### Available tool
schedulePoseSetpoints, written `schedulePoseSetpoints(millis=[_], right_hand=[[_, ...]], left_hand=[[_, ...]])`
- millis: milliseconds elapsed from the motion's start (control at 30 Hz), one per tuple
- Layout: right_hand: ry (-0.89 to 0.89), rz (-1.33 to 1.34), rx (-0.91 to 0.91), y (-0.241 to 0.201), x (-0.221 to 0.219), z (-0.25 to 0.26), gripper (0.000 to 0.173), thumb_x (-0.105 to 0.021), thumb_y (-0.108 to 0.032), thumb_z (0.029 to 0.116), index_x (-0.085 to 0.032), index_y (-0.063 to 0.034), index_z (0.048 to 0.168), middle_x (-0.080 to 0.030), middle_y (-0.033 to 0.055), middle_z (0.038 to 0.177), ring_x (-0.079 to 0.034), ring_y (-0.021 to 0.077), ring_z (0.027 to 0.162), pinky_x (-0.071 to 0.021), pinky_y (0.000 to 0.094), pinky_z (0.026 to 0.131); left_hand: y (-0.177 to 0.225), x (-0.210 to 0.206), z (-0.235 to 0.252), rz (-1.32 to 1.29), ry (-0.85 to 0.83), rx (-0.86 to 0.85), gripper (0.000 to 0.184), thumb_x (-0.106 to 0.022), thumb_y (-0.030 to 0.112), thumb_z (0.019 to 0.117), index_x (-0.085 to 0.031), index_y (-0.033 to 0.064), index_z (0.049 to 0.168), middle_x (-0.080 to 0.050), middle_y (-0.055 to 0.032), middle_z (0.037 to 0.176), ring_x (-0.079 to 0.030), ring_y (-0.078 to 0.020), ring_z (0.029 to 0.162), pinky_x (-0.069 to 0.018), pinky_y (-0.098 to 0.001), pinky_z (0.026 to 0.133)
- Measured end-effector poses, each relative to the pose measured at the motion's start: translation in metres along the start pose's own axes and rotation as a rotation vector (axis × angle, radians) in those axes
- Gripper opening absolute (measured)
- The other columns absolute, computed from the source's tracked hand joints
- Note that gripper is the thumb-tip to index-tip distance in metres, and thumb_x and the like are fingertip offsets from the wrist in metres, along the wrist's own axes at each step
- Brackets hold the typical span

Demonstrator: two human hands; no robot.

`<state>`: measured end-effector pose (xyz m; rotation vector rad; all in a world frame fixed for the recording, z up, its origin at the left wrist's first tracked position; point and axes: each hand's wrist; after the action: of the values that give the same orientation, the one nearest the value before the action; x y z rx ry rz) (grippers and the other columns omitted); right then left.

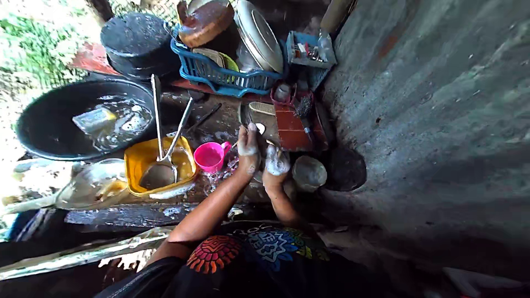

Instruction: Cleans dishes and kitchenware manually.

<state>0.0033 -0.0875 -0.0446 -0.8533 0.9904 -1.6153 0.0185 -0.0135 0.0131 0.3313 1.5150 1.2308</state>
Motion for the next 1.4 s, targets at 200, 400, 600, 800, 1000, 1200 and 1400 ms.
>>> schedulePoseSetpoints(millis=[200, 400, 600, 800, 1000, 1200, 1400], right_hand=[[0.062, -0.272, -0.004, 0.009, 0.057, 0.048, 0.03, -0.046, -0.026, 0.1088, -0.059, 0.0007, 0.107, -0.059, 0.0029, 0.077, -0.059, 0.0099, 0.062, -0.0565, 0.0316, 0.059], [-0.345, -1.162, -0.159, 0.03, 0.105, 0.065, 0.066, -0.062, -0.057, 0.0961, -0.067, 0.0016, 0.126, -0.055, 0.0309, 0.14, -0.048, 0.0515, 0.133, -0.0334, 0.0718, 0.108], [-0.531, -0.274, -0.257, -0.005, 0.049, 0.039, 0.036, -0.054, -0.018, 0.105, -0.059, 0.0067, 0.13, -0.068, 0.0167, 0.116, -0.066, 0.0167, 0.095, -0.0559, 0.0317, 0.083], [-0.629, 0.243, -0.501, -0.008, 0.03, 0.058, 0.014, -0.053, -0.011, 0.1031, -0.062, -0.01, 0.114, -0.066, -0.0054, 0.086, -0.058, 0.0012, 0.063, -0.052, 0.0173, 0.055], [-0.598, 0.083, -0.371, 0.005, 0.05, 0.138, 0.013, -0.058, -0.012, 0.1018, -0.064, -0.0102, 0.113, -0.069, -0.0057, 0.084, -0.057, -0.0001, 0.06, -0.0488, 0.0162, 0.054], [-0.845, -0.454, -0.3, 0.051, 0.006, 0.145, 0.029, -0.064, -0.015, 0.0981, -0.066, -0.002, 0.124, -0.069, 0.01, 0.108, -0.062, 0.0138, 0.08, -0.0547, 0.0325, 0.072], [-0.989, -0.945, -0.258, 0.025, 0.032, 0.117, 0.043, -0.074, -0.019, 0.0933, -0.059, 0.0008, 0.128, -0.067, 0.0263, 0.111, -0.067, 0.0402, 0.097, -0.0539, 0.0593, 0.086]], left_hand=[[0.026, 0.038, 0.02, -0.253, 0.166, -0.052, 0.025, -0.024, 0.019, 0.113, -0.044, 0.0172, 0.099, -0.046, 0.0111, 0.059, -0.046, -0.0016, 0.046, -0.046, -0.0177, 0.048], [0.028, 0.076, 0.036, -0.277, 0.184, -0.268, 0.036, -0.018, 0.021, 0.1131, -0.053, 0.0134, 0.111, -0.053, 0.009, 0.07, -0.054, -0.0029, 0.062, -0.0503, -0.0195, 0.064], [0.012, 0.045, 0.015, -0.197, 0.051, -0.163, 0.036, -0.018, 0.023, 0.1123, -0.042, 0.0067, 0.132, -0.061, 0.008, 0.091, -0.063, -0.0036, 0.084, -0.0552, -0.0256, 0.083], [0.009, 0.045, 0.009, -0.112, -0.197, -0.146, 0.04, -0.016, 0.018, 0.111, -0.04, -0.0012, 0.137, -0.068, 0.0002, 0.095, -0.068, -0.0102, 0.084, -0.0594, -0.0323, 0.083], [0.028, 0.07, 0.03, 0.136, -0.144, -0.077, 0.031, -0.028, 0.012, 0.1117, -0.045, -0.0036, 0.133, -0.065, 0.0001, 0.086, -0.066, -0.0093, 0.072, -0.0593, -0.0283, 0.068], [-0.008, 0.041, 0.046, 1.228, -0.627, 0.172, 0.044, -0.058, 0.009, 0.1015, -0.051, -0.0052, 0.143, -0.051, -0.0309, 0.144, -0.053, -0.0437, 0.133, -0.0425, -0.0552, 0.113], [-0.049, 0.055, 0.054, 1.417, -0.629, 0.394, 0.05, -0.068, 0.009, 0.095, -0.055, 0.002, 0.143, -0.044, -0.0284, 0.153, -0.043, -0.0507, 0.14, -0.0429, -0.0672, 0.107]])
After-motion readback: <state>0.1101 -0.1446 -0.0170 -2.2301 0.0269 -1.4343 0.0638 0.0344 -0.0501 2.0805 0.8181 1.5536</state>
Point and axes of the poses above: each hand's wrist, its own z-axis towards the middle knuckle, its own x-axis out of the back of the hand, y = z × x
